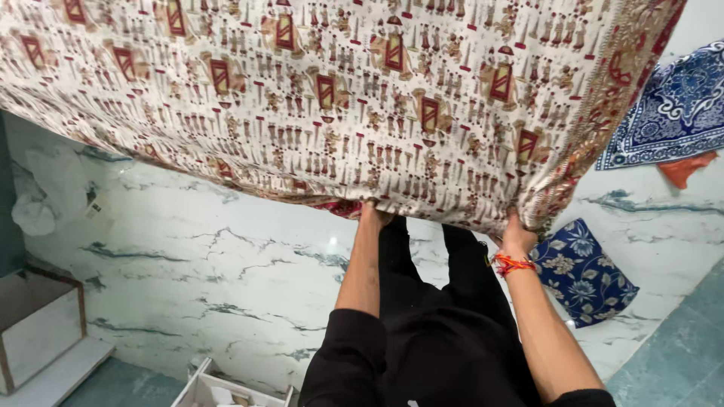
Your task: The person picks up a patterned cloth from the floor, spreads it out across a bed, and then begins to fold the edges inward by hand.
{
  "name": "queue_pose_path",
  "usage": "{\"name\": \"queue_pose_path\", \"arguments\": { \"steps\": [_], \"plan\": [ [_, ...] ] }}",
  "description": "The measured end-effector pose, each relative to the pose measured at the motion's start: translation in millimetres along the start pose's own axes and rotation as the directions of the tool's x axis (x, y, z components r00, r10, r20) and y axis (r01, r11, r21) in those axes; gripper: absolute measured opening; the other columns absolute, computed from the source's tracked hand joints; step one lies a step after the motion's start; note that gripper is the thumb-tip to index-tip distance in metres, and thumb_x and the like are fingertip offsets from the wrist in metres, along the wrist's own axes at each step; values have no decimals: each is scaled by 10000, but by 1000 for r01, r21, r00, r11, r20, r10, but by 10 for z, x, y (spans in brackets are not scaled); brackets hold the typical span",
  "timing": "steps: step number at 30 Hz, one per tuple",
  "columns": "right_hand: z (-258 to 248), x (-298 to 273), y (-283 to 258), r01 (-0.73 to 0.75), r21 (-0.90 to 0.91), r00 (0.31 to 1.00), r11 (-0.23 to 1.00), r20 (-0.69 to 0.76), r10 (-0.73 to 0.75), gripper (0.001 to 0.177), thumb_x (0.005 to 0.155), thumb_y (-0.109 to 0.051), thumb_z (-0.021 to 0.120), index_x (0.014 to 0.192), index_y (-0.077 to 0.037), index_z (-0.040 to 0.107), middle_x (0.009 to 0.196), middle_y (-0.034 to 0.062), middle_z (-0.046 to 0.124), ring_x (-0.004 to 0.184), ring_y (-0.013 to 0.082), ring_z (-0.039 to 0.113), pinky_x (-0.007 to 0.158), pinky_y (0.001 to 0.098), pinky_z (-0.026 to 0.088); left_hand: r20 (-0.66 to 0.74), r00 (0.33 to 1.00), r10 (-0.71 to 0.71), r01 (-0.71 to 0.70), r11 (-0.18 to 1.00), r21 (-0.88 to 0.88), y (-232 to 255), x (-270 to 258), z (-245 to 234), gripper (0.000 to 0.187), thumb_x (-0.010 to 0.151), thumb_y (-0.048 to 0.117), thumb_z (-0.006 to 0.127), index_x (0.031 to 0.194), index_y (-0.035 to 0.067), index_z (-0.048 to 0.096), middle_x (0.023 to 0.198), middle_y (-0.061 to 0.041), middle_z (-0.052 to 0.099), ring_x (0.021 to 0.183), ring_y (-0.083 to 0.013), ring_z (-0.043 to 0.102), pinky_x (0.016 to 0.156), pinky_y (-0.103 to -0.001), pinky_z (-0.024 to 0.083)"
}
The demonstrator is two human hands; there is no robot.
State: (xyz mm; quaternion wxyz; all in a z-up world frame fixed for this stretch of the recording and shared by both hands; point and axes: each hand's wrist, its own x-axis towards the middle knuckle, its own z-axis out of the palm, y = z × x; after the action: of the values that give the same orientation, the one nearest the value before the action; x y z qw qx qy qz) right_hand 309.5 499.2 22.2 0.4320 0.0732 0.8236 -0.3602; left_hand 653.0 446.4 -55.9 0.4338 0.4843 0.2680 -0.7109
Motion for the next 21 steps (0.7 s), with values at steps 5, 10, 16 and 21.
{"name": "queue_pose_path", "arguments": {
  "steps": [5,10,16,21],
  "plan": [
    [20,-863,298,-397,279,914,874,206,349,928,914,-752,530,1417,24,442,1348,272,574,1178,420,633,992,594,548,-20,978,209,-202,964,175,324,-581,-532,449,1071,359,339,1250,6,549,1179,-204,680,1099,-381,660,868,-532,565],
    [1185,-1579,406,-466,355,784,811,591,192,919,861,-711,569,1434,-2,449,1428,185,588,1342,383,548,1138,553,425,50,984,172,-177,974,144,417,-536,-419,376,1138,293,422,1217,-3,641,1067,-141,687,936,-275,674,802,-386,586],
    [2022,-1360,165,-385,356,838,852,521,161,539,1006,-476,592,1343,-55,608,1318,108,653,1184,347,603,1017,551,457,60,982,177,-186,949,253,65,-438,63,335,1029,170,404,1125,-31,655,982,-172,725,856,-311,703,774,-465,627],
    [1241,-1689,-172,-384,525,807,760,591,-1,378,1052,-297,555,1364,-87,602,1388,59,663,1297,257,616,1152,473,468,107,979,175,-191,969,155,225,-141,501,328,1025,180,419,1162,-14,646,1025,-158,723,874,-298,701,789,-455,611]
  ]
}}
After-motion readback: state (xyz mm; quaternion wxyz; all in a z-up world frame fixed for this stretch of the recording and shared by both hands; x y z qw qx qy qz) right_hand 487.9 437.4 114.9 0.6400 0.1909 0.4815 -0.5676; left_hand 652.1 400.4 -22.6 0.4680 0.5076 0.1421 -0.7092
